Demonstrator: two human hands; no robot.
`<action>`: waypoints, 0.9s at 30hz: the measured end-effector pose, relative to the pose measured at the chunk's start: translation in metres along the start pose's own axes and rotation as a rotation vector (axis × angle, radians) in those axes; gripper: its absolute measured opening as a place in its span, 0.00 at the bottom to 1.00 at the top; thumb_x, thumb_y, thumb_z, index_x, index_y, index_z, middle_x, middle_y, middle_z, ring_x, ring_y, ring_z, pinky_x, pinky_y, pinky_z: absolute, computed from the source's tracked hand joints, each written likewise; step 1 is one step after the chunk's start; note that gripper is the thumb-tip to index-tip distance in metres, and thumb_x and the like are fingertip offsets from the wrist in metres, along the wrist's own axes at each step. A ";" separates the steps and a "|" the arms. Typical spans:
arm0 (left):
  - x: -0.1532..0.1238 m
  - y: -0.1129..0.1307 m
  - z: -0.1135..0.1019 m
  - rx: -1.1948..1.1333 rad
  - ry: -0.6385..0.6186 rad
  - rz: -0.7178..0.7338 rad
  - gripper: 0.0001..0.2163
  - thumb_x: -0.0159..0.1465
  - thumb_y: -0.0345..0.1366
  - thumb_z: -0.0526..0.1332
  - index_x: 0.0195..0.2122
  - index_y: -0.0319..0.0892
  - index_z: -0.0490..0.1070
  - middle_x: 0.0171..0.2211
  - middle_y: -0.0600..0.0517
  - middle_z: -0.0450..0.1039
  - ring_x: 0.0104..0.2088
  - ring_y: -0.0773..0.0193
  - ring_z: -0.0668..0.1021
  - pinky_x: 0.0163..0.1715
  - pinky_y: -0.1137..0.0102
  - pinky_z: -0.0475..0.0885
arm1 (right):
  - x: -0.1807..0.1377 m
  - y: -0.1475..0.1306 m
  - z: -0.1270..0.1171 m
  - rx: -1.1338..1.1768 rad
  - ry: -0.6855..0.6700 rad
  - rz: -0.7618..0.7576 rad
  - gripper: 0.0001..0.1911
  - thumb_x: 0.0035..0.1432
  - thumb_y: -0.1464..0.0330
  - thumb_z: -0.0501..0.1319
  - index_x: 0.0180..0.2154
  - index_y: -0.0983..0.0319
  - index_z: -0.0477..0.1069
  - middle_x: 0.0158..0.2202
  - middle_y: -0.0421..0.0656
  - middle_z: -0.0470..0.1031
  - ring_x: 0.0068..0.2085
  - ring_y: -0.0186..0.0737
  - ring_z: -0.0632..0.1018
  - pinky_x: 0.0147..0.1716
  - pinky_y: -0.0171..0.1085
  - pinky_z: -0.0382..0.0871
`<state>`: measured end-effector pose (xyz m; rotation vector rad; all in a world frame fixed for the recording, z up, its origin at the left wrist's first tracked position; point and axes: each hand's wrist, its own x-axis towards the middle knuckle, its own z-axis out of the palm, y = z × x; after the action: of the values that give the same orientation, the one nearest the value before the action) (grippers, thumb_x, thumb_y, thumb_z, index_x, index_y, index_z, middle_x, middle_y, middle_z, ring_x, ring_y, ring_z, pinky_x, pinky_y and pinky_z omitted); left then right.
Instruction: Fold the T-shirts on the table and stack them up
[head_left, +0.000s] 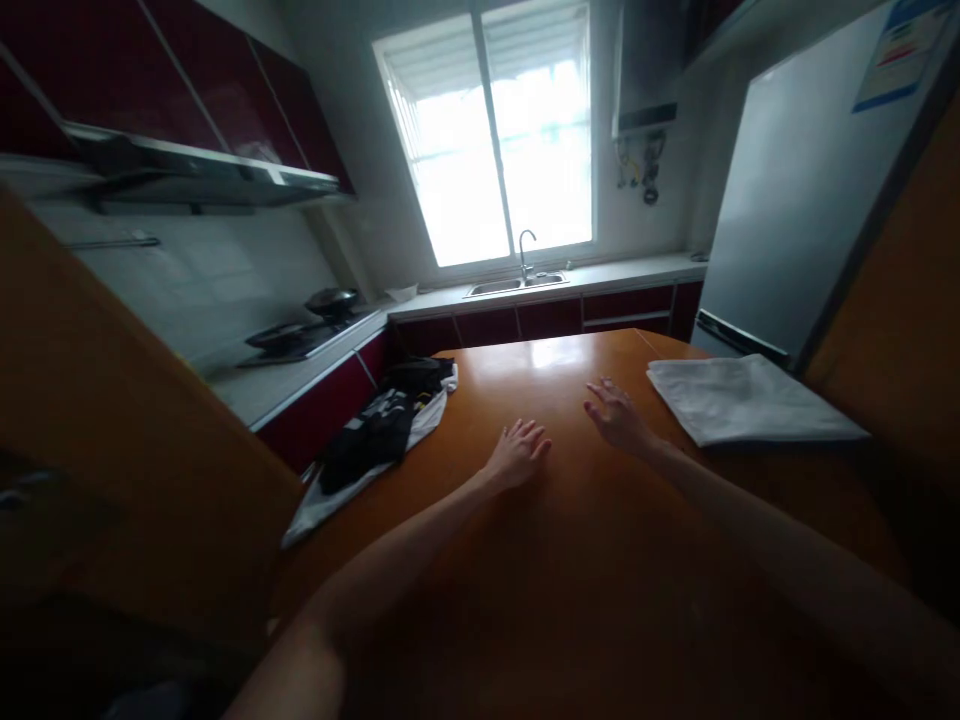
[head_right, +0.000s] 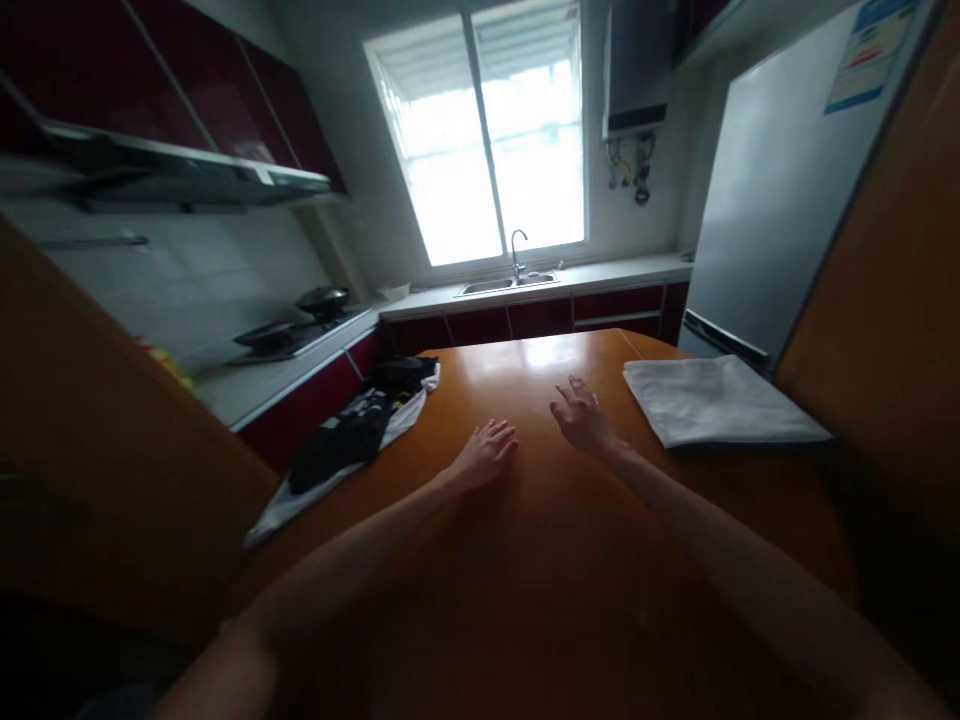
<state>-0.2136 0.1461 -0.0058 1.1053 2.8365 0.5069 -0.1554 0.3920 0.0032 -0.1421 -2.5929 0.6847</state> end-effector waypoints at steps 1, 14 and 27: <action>-0.009 -0.004 -0.003 0.019 -0.004 -0.009 0.27 0.73 0.55 0.46 0.67 0.48 0.63 0.71 0.45 0.55 0.72 0.47 0.52 0.69 0.48 0.46 | -0.006 -0.012 0.010 0.005 -0.033 -0.006 0.30 0.69 0.57 0.49 0.66 0.63 0.63 0.72 0.54 0.53 0.72 0.51 0.53 0.68 0.52 0.48; -0.052 -0.022 0.014 0.132 -0.020 -0.027 0.32 0.71 0.59 0.45 0.72 0.50 0.54 0.74 0.46 0.46 0.73 0.45 0.48 0.68 0.42 0.42 | -0.064 -0.050 0.077 -0.307 -0.322 -0.004 0.34 0.69 0.52 0.48 0.70 0.60 0.58 0.73 0.54 0.50 0.73 0.55 0.50 0.68 0.58 0.41; -0.055 -0.022 0.014 0.131 -0.001 0.004 0.32 0.71 0.58 0.44 0.71 0.49 0.55 0.74 0.45 0.47 0.73 0.43 0.49 0.67 0.40 0.45 | -0.064 -0.040 0.082 -0.345 -0.303 -0.028 0.35 0.68 0.51 0.46 0.69 0.59 0.59 0.72 0.52 0.52 0.73 0.54 0.51 0.68 0.58 0.44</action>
<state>-0.1852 0.0984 -0.0303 1.1307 2.9039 0.3241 -0.1347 0.3072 -0.0668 -0.1150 -2.9813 0.2572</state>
